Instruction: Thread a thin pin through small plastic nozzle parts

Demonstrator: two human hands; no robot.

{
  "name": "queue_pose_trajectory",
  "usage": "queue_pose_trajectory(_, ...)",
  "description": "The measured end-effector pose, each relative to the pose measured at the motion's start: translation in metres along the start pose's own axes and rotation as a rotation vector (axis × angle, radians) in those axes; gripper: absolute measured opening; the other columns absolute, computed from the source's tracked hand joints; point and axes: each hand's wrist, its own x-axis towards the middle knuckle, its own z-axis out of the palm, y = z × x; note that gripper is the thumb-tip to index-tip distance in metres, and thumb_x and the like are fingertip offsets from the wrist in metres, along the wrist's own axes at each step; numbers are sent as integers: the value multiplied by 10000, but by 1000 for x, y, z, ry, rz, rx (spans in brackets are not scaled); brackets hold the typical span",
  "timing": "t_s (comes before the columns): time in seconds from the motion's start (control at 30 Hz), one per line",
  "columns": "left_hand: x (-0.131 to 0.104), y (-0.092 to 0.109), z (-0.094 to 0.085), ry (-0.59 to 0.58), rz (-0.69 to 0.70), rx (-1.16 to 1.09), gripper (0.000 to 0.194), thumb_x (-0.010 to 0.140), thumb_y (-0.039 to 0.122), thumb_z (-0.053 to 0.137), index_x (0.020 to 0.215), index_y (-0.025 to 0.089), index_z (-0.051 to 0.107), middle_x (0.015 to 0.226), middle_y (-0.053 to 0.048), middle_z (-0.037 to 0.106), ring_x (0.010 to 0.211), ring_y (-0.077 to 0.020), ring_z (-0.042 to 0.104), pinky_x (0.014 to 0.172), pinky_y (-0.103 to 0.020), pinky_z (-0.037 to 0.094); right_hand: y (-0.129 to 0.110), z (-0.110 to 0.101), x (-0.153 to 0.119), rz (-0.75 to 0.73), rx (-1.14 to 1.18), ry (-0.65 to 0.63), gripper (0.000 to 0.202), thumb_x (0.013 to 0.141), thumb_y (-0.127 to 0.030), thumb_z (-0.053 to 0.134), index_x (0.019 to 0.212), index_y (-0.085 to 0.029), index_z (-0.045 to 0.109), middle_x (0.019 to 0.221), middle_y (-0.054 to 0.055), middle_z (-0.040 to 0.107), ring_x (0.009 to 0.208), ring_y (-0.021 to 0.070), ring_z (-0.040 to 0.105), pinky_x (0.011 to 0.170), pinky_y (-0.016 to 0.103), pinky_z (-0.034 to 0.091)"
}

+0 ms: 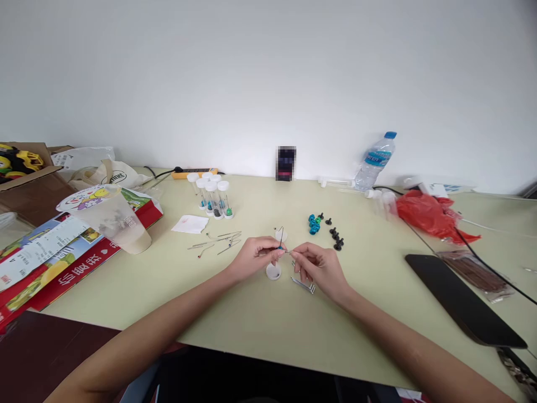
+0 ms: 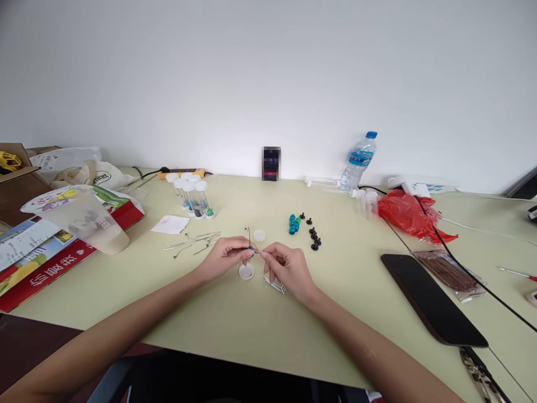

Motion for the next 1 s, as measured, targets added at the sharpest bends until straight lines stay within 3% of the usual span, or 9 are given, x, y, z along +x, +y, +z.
queue_pose_trajectory(0.1, 0, 1, 0, -5, -11, 101, 324, 839, 406, 486, 851, 123, 641, 751, -28, 544, 624, -66, 484, 610, -186, 395, -5, -1, 3, 216, 234, -152, 499, 839, -582, 415, 913, -90, 461, 641, 17, 546, 421, 18, 462, 388, 105, 335)
queue_pose_trajectory(0.2, 1, -1, 1, -10, -34, 104, 320, 833, 407, 489, 804, 119, 624, 709, -17, 524, 611, -64, 462, 586, -178, 373, -8, 0, 6, 266, 316, -187, 545, 803, -628, 433, 919, -96, 419, 626, 10, 539, 399, 17, 437, 367, 100, 301)
queue_pose_trajectory(0.33, 3, -6, 0, -20, -106, -57, 342, 806, 441, 517, 781, 112, 606, 677, -13, 505, 604, -71, 462, 597, -187, 388, -4, 3, 6, 220, 262, -186, 520, 838, -612, 387, 993, -116, 406, 654, 7, 545, 427, 18, 446, 390, 104, 315)
queue_pose_trajectory(0.47, 5, -8, -6, 10, -140, -165, 360, 782, 455, 546, 814, 109, 638, 784, -44, 581, 620, -74, 469, 637, -202, 412, 2, 3, 4, 27, -10, -7, 434, 857, -521, 437, 1059, -138, 460, 766, 24, 554, 597, 16, 503, 525, 114, 413)
queue_pose_trajectory(0.63, 7, -7, -13, 19, -138, -193, 361, 779, 448, 556, 812, 101, 652, 801, -57, 602, 616, -69, 462, 639, -198, 404, 6, 1, 2, -189, -322, 145, 292, 897, -400, 413, 1013, -155, 520, 797, 37, 540, 694, 29, 500, 542, 111, 397)
queue_pose_trajectory(0.83, 5, -6, -10, -27, -168, -172, 374, 779, 459, 555, 827, 101, 652, 819, -58, 610, 617, -72, 491, 645, -201, 420, 7, 0, 1, -184, -270, 165, 301, 919, -376, 372, 886, -135, 550, 715, 22, 530, 614, 10, 470, 551, 109, 383)
queue_pose_trajectory(1.0, 4, -5, -7, -46, -184, -166, 385, 774, 471, 556, 830, 101, 652, 834, -62, 616, 629, -82, 511, 654, -206, 430, 7, 0, 3, -84, -119, 132, 316, 924, -408, 355, 1081, -161, 472, 705, 5, 531, 554, 4, 480, 517, 100, 410)
